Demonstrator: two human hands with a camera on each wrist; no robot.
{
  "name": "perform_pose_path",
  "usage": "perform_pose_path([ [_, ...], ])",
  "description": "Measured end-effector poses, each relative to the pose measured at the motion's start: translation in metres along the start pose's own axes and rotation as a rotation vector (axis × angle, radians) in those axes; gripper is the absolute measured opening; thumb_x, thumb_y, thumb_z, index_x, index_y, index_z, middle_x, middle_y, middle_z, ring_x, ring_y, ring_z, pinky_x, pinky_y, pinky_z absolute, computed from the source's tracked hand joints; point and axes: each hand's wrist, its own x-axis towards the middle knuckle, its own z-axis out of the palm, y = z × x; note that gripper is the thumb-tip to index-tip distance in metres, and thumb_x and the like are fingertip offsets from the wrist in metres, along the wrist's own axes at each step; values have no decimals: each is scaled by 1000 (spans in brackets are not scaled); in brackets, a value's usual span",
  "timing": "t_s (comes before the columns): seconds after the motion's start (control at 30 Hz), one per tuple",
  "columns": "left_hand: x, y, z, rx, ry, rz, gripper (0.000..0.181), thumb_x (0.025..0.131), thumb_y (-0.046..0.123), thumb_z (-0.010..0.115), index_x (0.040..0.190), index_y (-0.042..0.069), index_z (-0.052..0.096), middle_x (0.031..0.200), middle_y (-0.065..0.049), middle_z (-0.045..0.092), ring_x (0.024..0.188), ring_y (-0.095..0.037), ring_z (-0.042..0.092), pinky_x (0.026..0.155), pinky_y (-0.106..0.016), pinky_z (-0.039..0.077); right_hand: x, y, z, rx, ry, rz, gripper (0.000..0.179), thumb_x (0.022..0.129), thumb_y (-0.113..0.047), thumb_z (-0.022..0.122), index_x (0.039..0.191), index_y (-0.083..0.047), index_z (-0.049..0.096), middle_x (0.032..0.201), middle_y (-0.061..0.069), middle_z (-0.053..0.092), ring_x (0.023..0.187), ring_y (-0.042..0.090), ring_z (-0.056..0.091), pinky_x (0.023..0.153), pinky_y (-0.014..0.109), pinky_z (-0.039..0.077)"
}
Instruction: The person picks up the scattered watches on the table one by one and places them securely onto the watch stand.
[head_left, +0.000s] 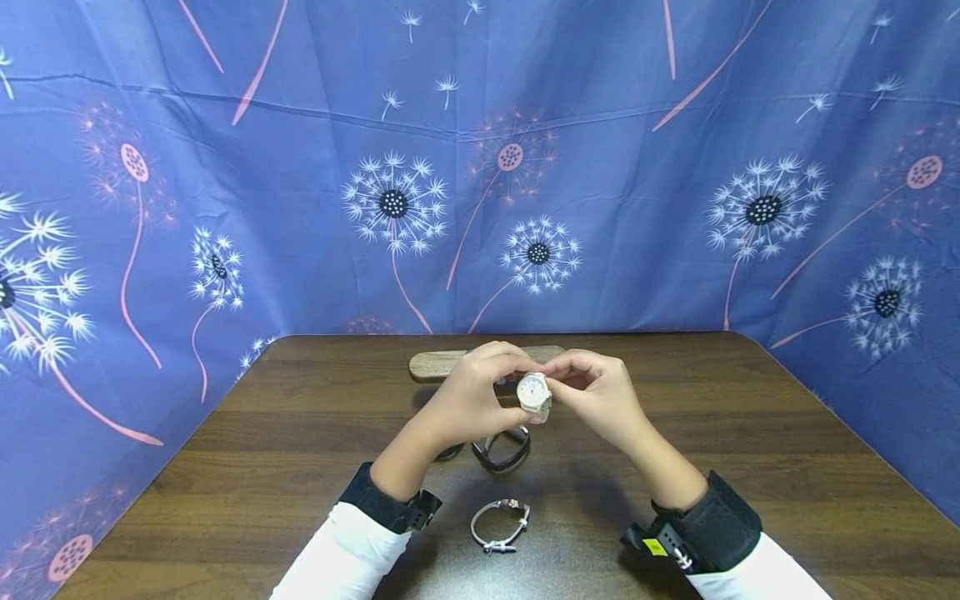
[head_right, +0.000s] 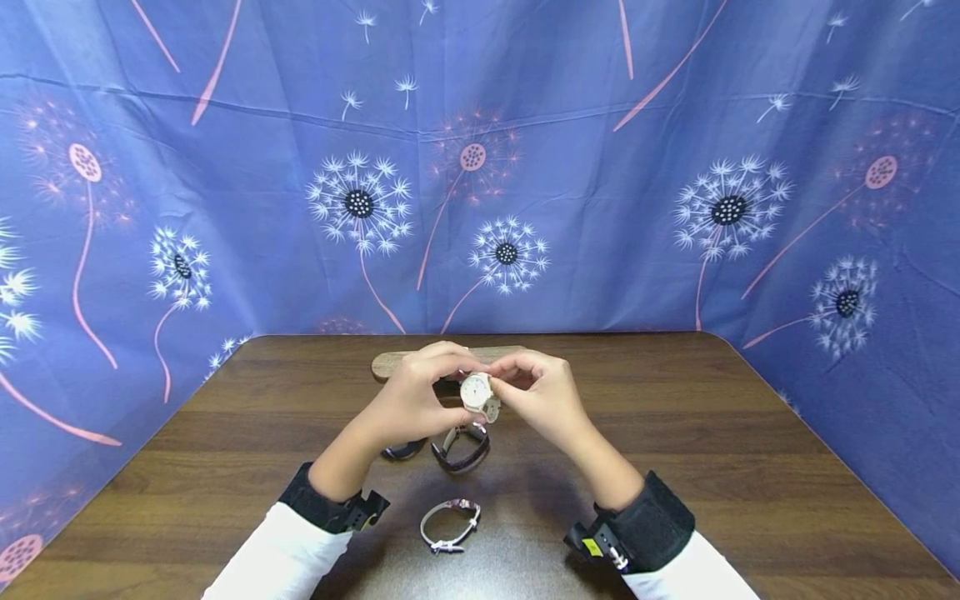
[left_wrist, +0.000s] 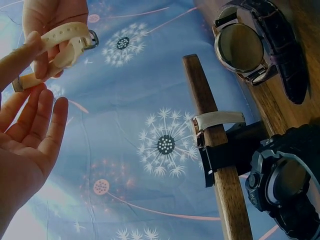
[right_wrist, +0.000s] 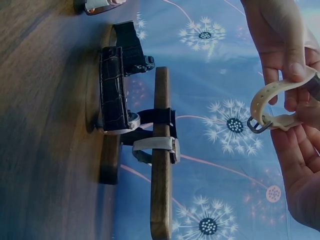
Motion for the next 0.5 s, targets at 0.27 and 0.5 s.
perform_pose_path([
  [0.27,-1,-1,1,7,-3,-25,44,65,8,90,103,5,70,101,-2,67,92,-11,59,80,-17,48,0,2,1,5,2,-45,14,76,14,74,85,4,71,85,16,70,75,5,65,62,21,56],
  [0.5,0,-2,-3,14,0,-31,42,66,6,89,103,5,70,102,-3,68,94,-11,59,80,-22,52,0,2,1,11,-4,-36,15,76,14,74,88,4,71,91,15,70,85,7,65,70,22,57],
])
